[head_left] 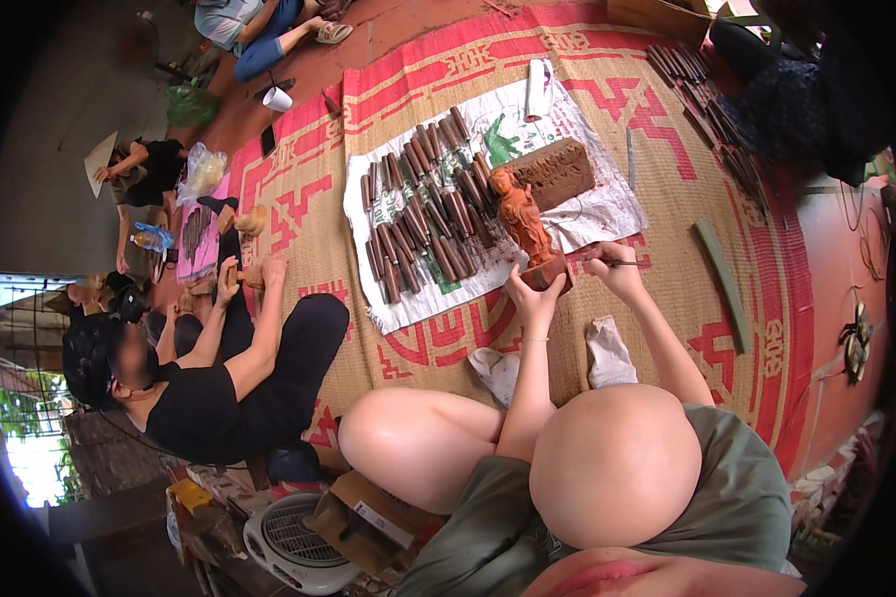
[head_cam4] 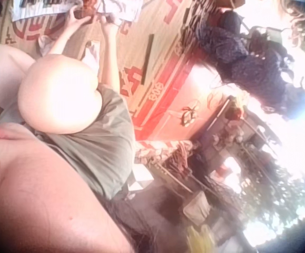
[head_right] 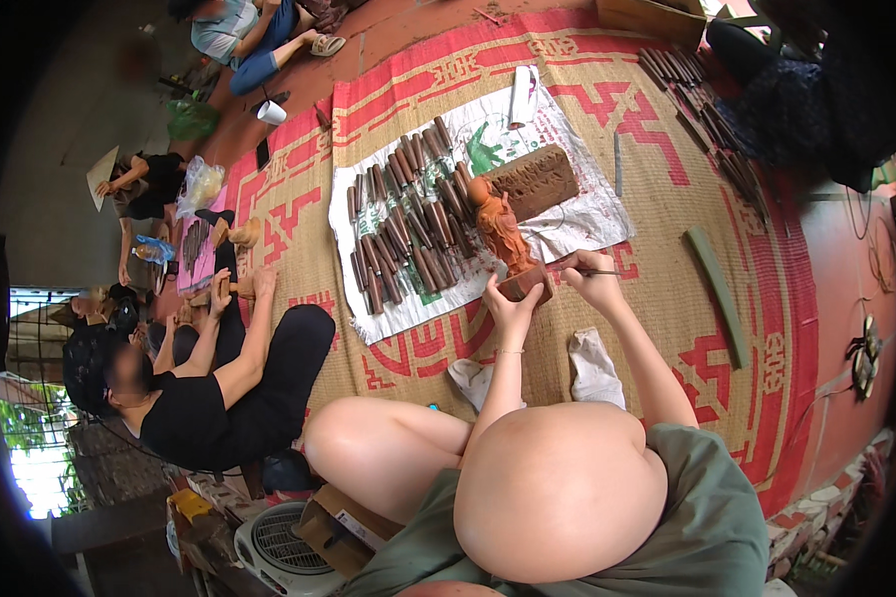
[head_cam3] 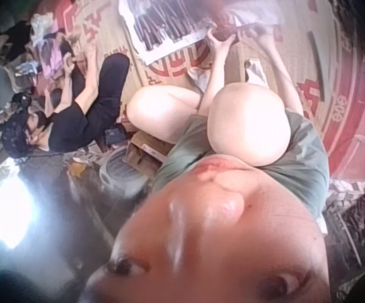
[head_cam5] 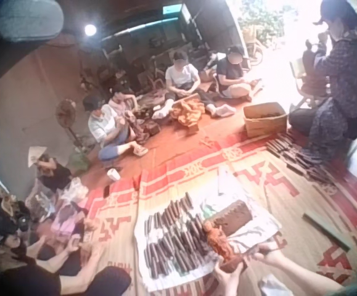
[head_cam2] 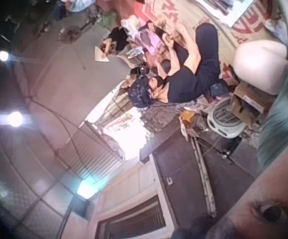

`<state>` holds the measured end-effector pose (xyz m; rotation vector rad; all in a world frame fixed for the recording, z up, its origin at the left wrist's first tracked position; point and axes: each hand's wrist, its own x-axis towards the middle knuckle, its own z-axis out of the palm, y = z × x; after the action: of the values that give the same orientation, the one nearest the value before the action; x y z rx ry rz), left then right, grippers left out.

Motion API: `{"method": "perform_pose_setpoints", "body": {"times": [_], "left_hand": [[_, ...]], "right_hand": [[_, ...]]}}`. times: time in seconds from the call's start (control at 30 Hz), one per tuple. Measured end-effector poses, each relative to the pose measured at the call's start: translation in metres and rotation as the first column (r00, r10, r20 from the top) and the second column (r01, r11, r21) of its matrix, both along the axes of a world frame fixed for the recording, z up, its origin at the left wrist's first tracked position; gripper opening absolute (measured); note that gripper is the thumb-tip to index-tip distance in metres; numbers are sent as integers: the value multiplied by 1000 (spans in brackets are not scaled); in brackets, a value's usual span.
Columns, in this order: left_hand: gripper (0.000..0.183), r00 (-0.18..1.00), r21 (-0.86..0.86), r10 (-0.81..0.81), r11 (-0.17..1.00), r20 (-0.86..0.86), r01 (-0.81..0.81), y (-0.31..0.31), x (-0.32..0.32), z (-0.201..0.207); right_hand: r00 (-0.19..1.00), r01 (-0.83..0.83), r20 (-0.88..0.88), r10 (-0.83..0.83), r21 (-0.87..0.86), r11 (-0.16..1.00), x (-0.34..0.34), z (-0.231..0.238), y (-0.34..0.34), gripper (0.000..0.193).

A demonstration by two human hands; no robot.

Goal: The person sits on a mat and uses a small carving tool to shape a reddish-brown clay figurine. They hold the figurine in one hand and carefully carve details with the other, occasionally rotating the object to access different sides.

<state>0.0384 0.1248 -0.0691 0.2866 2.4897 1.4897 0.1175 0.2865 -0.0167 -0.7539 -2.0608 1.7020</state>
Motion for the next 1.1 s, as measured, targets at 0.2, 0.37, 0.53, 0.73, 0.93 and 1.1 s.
{"method": "perform_pose_setpoints", "body": {"times": [0.2,0.37,0.53,0.73,0.93,1.1], "left_hand": [[96,989,-84,134,988,58,-129,1,4,8],[107,987,-244,159,958,11,-152,18,7,18],[93,980,-131,193,974,52,-185,12,-1,2],[77,959,10,269,963,-86,-270,13,9,-2],[77,943,142,332,934,-1,-329,1,33,11],[77,964,238,262,940,-46,-245,16,27,15]], "right_hand": [[1000,-21,16,20,48,999,-7,-2,-5,5],[995,35,-102,-11,234,972,-3,-1,4,9],[1000,2,23,-7,211,977,8,12,4,11],[998,44,30,-51,212,976,17,6,10,12],[998,55,-32,-50,186,981,17,1,1,8],[992,113,-60,-111,25,993,17,-8,3,10]]}}
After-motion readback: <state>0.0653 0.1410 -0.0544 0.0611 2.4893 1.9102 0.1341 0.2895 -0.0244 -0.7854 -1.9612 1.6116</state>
